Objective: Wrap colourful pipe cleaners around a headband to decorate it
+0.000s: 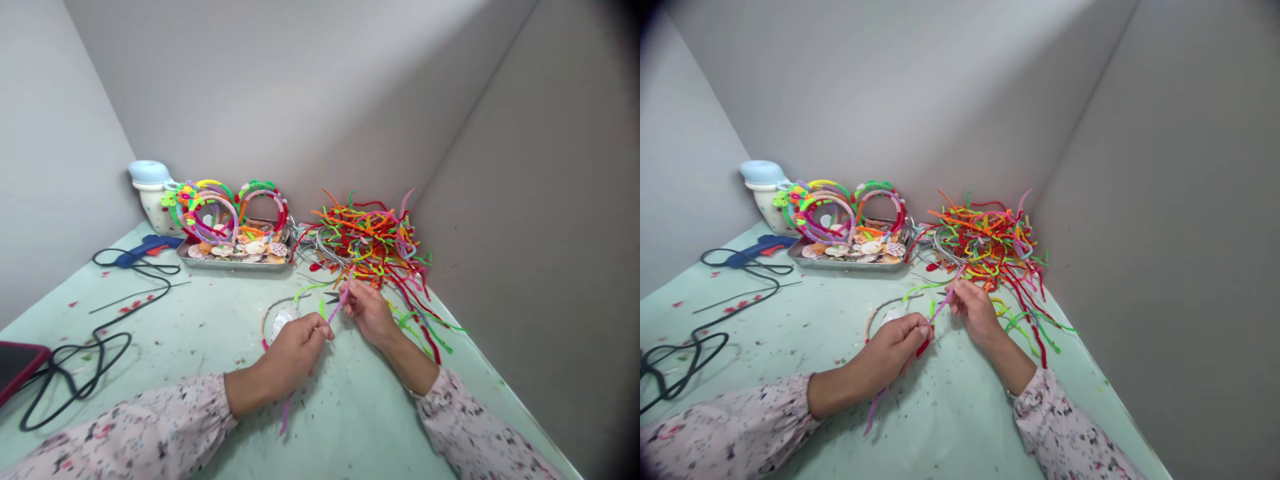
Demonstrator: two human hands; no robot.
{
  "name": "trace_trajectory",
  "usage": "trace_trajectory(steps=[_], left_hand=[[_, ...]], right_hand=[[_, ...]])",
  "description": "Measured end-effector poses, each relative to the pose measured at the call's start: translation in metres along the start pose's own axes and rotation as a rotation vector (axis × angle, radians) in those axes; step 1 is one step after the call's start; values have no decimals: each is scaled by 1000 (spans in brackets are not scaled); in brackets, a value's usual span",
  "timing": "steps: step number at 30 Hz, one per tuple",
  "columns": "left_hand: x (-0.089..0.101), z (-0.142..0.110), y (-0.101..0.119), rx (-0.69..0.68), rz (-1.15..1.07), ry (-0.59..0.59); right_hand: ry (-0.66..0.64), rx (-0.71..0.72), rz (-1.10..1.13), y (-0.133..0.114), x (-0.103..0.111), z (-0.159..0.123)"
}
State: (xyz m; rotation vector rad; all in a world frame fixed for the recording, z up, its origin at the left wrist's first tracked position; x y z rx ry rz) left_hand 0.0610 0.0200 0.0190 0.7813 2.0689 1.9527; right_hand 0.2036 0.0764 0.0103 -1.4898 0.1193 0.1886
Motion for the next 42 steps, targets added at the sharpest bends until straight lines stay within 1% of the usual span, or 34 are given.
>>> trace_trajectory(steps=[2,4,7,11,15,17,21,24,26,28,31,33,36,39,42], left_hand=[[2,0,3,-32,30,10],[3,-1,6,-57,59,21],[3,-3,9,-66,76,21],[0,-3,8,-40,48,2],[0,-2,6,-18,16,3],[-1,-2,5,-16,-8,-3],[-3,-2,2,-26,-34,-26],[-2,-2,2,-47,-38,-12],[1,-1,4,-68,-42,22],[3,-1,4,-76,-49,53],[5,-1,2,-71,-42,66],[5,-1,3,-69,-28,68],[3,0,6,-65,-8,54],[1,1,13,-89,11,34],[1,0,13,-92,-33,26]], right_hand=[[-37,5,-11,-1,-4,-2],[-45,19,-46,-2,-6,-3],[-9,50,-116,-5,-5,-5],[51,122,-193,-12,-4,-6],[106,155,-227,-15,-1,-6],[84,125,-180,-13,-2,-5],[-72,-36,-2,-1,-13,-6],[-133,-96,15,4,-18,-9],[-111,-93,5,5,-15,-8],[-52,-71,14,5,-8,-6],[42,-45,49,4,2,-2],[82,-41,59,3,6,0],[113,-28,46,1,7,0],[128,-18,51,1,6,0],[119,-44,62,4,8,3]])
Point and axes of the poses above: each hand's wrist, its own z-axis towards the middle knuckle, its own x-axis out of the back of the hand, y = z × x, the point moved 8 cm from there along z, towards the middle knuckle, and after that the axes turned 3 degrees about -z, right-handed, at the moved point
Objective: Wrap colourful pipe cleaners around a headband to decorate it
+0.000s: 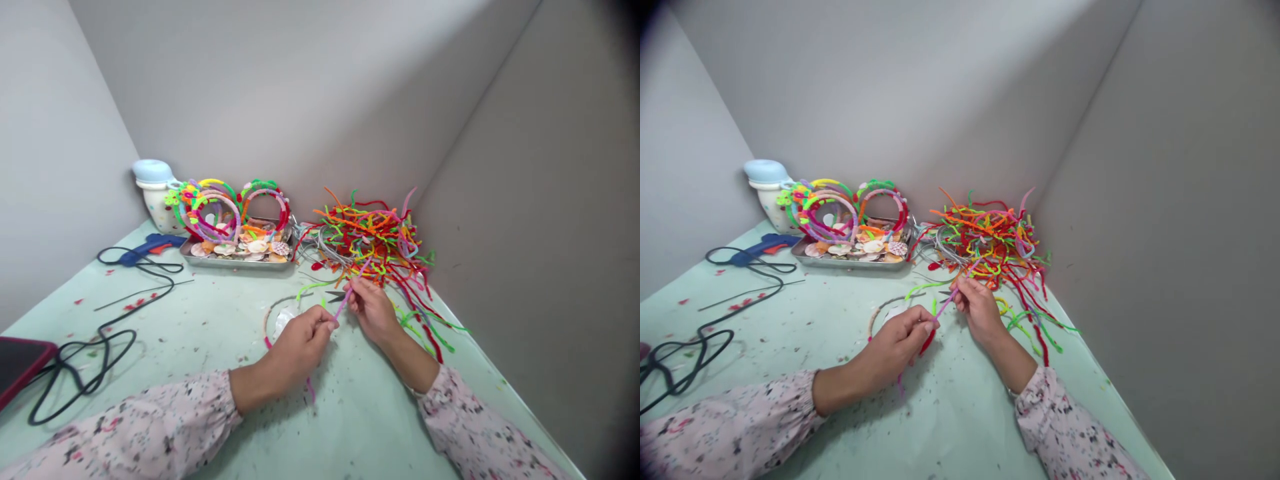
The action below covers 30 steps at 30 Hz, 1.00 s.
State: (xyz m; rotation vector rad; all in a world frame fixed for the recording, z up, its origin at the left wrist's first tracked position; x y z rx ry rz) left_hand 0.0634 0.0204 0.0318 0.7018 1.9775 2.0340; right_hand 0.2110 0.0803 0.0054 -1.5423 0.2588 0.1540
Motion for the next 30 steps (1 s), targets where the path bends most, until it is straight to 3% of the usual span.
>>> trace_trajectory(steps=[7,9,12,14,24,30], left_hand=[[0,-1,-7,-2,-90,-18],[3,1,-8,7,-110,4],[7,3,-12,38,-151,50],[9,5,-14,50,-174,63],[3,5,-11,-14,-50,-1],[-8,-3,1,-24,40,-89]], right_hand=[[165,103,154,-14,23,6],[96,79,128,-11,14,2],[-111,24,12,-1,-11,-7],[-156,11,-47,3,-17,-11],[57,108,-37,-8,5,-6],[59,83,8,-7,3,-4]])
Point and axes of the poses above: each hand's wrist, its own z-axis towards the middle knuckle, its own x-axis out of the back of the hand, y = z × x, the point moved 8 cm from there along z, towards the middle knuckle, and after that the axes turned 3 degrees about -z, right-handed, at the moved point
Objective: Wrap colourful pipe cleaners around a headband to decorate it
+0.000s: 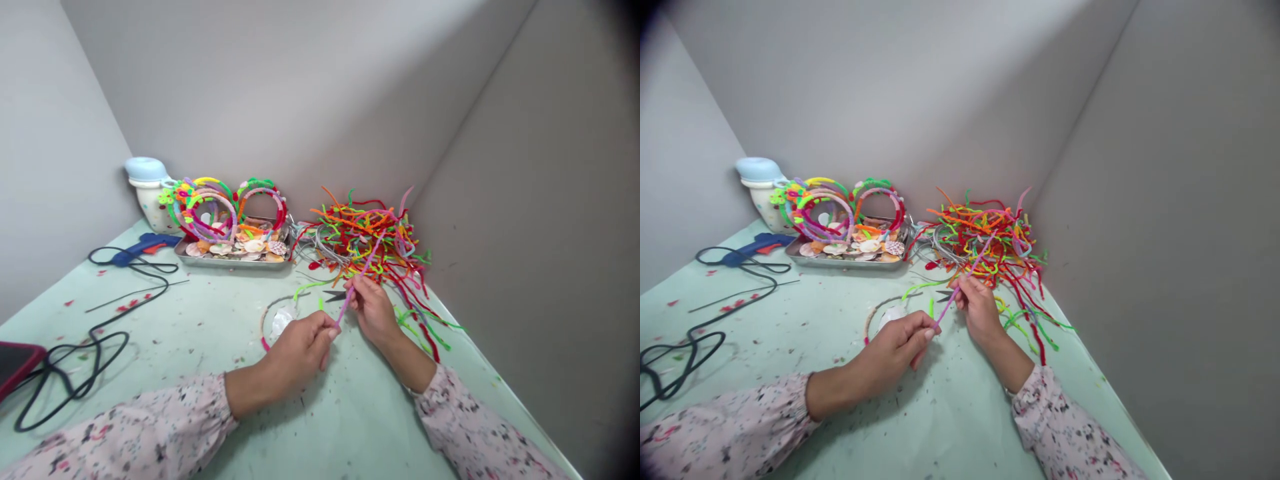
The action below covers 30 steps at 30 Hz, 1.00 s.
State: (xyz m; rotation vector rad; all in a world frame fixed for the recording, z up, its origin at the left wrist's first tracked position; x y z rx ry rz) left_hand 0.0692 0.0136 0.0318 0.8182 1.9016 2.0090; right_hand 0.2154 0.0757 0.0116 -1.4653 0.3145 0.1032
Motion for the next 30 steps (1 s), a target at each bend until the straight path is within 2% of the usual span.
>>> trace_trajectory(steps=[3,6,9,13,15,21,30], left_hand=[[-4,-1,1,-6,-69,-27],[-5,2,-7,26,-191,-29],[-4,6,-16,52,-288,-29],[-5,8,-24,115,-313,-47],[-4,8,-26,145,-322,-39],[1,9,-26,145,-338,11],[-3,6,-28,192,-245,-35]], right_hand=[[-22,-23,24,1,-1,1],[-38,-23,42,0,-1,2],[2,17,80,-3,3,3],[64,74,110,-7,9,2],[37,84,110,-6,7,1],[-232,70,-120,1,-15,-10],[-148,182,-397,-12,-17,-15]])
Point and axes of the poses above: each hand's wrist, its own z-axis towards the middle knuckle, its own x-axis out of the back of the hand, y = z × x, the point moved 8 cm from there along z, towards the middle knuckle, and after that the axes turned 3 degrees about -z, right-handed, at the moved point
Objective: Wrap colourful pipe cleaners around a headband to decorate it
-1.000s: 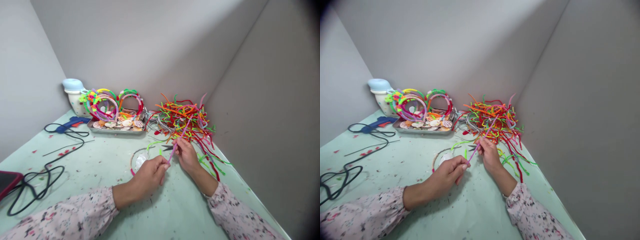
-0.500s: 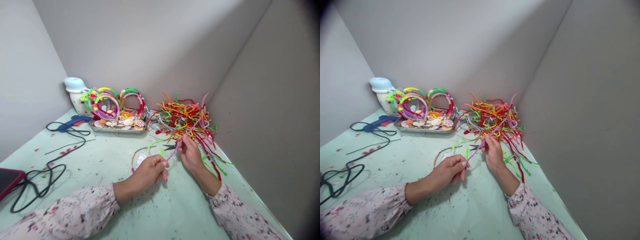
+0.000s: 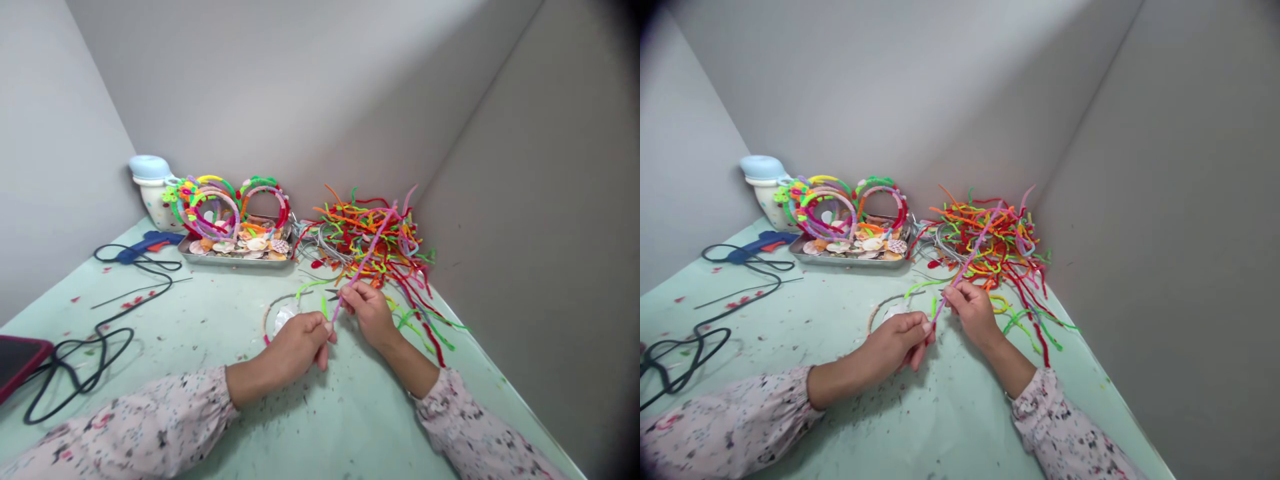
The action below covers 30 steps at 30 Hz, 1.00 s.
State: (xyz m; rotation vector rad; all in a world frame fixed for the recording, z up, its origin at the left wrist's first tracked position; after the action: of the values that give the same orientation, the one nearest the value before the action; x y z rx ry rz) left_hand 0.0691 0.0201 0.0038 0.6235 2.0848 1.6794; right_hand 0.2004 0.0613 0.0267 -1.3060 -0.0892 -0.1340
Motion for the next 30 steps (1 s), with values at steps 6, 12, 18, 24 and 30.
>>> trace_trajectory(steps=[6,12,18,24,30], left_hand=[[-7,-4,4,37,-190,-51],[-13,-6,3,63,-534,-123],[-9,-2,-5,135,-611,-95],[-13,-3,-2,121,-594,-129],[-12,-5,-2,137,-450,-93]], right_hand=[[-37,-26,57,9,0,2],[-82,-83,261,18,1,4],[-63,-89,308,18,-1,1],[-45,-104,280,18,-1,1],[-12,-98,244,18,1,1]])
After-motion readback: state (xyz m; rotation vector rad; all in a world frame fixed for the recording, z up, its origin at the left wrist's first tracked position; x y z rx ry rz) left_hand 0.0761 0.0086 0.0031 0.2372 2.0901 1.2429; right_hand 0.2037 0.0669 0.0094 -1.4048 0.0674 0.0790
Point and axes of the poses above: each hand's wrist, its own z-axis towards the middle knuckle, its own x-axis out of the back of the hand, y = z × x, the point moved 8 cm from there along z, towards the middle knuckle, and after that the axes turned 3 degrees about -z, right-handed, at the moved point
